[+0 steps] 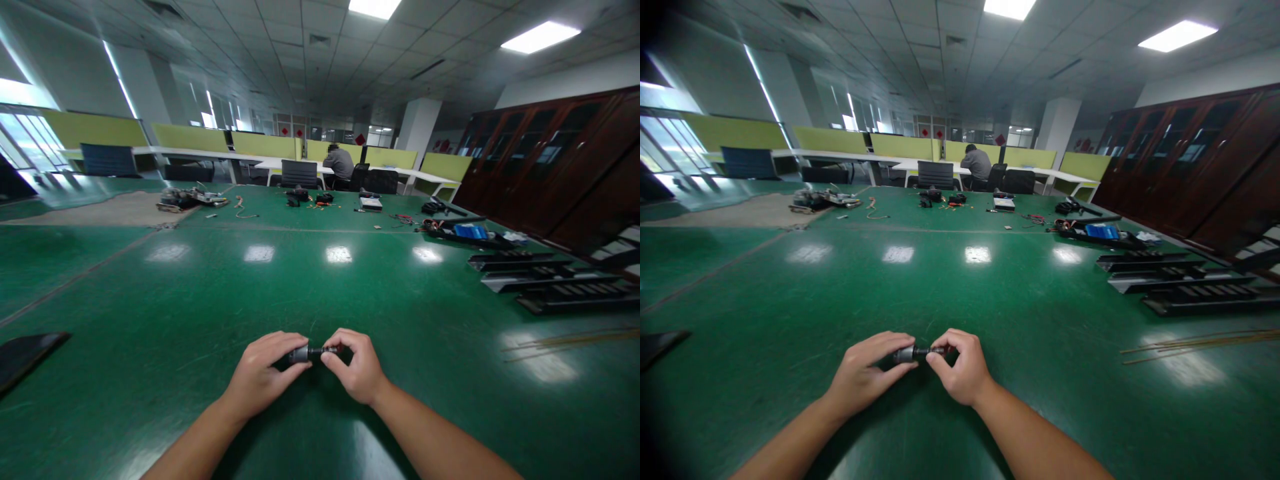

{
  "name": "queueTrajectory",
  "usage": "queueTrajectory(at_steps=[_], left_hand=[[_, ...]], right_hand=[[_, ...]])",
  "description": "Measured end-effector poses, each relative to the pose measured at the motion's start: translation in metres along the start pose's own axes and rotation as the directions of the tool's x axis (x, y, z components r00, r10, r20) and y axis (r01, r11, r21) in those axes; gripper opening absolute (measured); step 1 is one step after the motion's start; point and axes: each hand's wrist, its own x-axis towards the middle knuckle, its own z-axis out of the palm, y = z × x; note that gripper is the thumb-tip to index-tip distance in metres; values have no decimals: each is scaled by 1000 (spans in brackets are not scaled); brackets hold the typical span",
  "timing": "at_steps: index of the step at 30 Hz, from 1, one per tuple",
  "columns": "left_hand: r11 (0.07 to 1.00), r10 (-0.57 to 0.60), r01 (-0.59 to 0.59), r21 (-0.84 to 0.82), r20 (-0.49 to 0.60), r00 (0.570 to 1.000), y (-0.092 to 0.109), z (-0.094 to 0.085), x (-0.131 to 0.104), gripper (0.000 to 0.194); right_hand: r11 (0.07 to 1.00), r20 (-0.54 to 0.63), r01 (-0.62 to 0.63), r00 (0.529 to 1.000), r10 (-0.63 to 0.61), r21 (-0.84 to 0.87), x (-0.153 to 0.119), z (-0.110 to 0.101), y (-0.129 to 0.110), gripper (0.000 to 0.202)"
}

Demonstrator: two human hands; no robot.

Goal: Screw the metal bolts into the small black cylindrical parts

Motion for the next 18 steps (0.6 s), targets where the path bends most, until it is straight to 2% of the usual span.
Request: queueTrajectory(at_steps=[18], left_hand=[[999,-37,37,23,-37,999,-3,-1,-1,37]], right_hand=[[1000,-39,-21,999,21,-11,1,-1,2,6]])
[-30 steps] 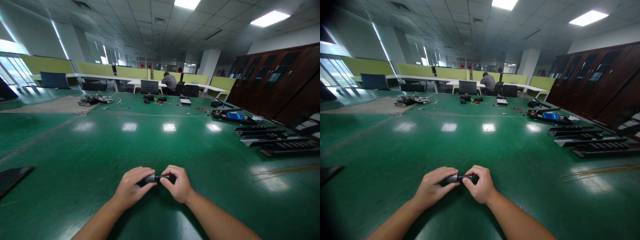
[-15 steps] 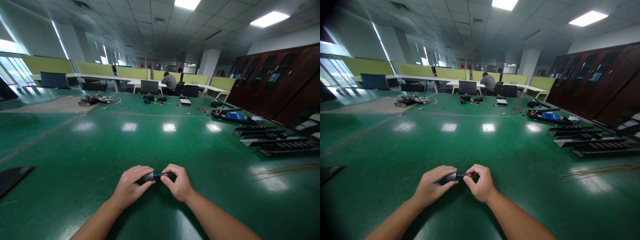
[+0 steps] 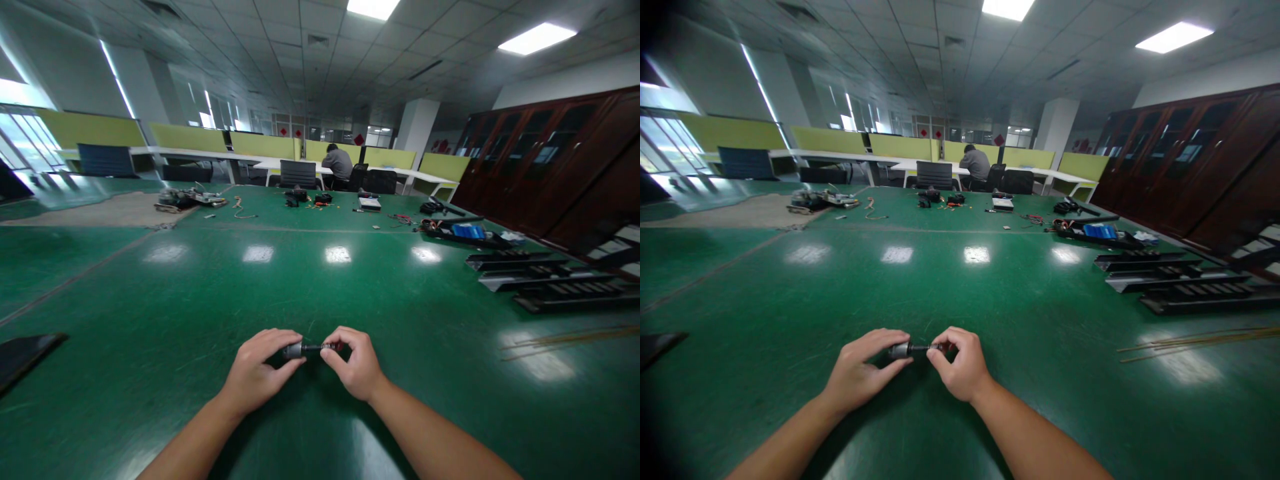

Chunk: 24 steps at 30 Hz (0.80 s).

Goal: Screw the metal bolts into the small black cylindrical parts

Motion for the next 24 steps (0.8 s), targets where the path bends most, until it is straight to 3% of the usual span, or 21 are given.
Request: queueTrajectory(at_steps=[24], left_hand=[[999,-35,35,2,-25,999,-1,-2,0,31]], right_hand=[[999,-35,-10,999,11,33,1,-1,3,6]])
